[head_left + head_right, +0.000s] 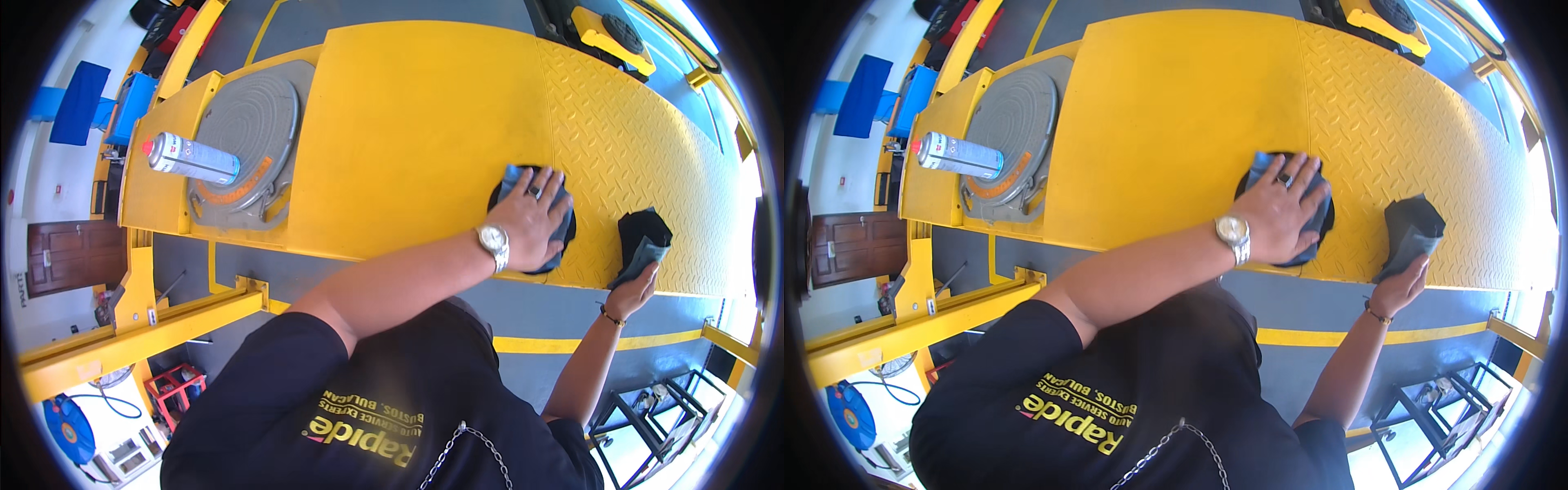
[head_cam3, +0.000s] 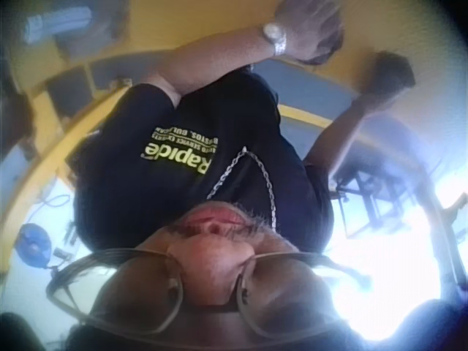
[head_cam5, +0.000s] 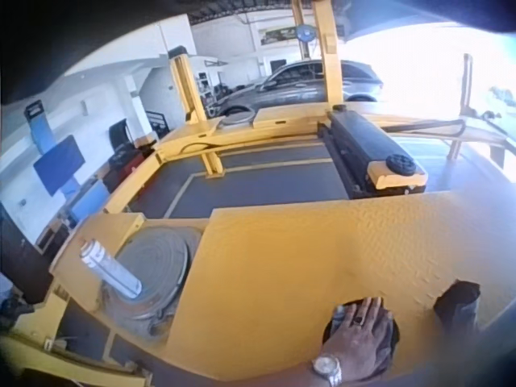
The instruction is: The person cleans a yellow metal car lift platform in a garage. They use a spray can to apply a cleaning agent and a cloth to wipe the surface, focusing on the diamond plate texture and edges. The person repeatedly sprays and wipes different sections of the lift.
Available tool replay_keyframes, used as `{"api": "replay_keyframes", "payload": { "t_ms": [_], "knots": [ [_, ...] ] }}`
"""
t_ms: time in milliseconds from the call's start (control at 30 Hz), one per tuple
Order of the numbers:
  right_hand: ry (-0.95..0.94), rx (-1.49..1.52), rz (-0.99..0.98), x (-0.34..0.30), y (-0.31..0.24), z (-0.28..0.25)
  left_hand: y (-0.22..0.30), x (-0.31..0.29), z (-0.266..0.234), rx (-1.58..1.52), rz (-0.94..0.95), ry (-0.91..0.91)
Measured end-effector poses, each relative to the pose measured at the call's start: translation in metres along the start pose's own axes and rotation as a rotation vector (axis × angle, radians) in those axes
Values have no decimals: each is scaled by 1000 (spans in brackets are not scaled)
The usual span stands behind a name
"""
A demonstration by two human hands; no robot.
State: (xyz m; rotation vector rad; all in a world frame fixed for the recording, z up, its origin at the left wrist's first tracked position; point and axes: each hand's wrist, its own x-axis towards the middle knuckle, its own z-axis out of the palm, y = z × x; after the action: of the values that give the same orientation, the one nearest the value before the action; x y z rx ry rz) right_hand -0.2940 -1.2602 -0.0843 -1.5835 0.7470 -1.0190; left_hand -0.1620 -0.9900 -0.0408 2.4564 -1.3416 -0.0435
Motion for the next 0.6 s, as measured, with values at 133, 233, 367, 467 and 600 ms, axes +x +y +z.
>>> {"api": "replay_keyframes", "payload": {
  "t_ms": [133,233,367,467,600],
  "knots": [
    [52,58,53,-6,-1,-6,-57,-76,-41,-4,-63,-36],
    [20,-18,23,-11,11,-17,-179,-172,-87,266,-384,70],
    [-55,64,-18,-18,5,-2,-211,-176,-85,483,-542,-19],
    [-35,109,-26,-18,-1,8,-133,-50,-48,314,-336,171],
    [-7,44,-8,-11,-4,10,-23,29,6,103,-147,81]
  ]
}}
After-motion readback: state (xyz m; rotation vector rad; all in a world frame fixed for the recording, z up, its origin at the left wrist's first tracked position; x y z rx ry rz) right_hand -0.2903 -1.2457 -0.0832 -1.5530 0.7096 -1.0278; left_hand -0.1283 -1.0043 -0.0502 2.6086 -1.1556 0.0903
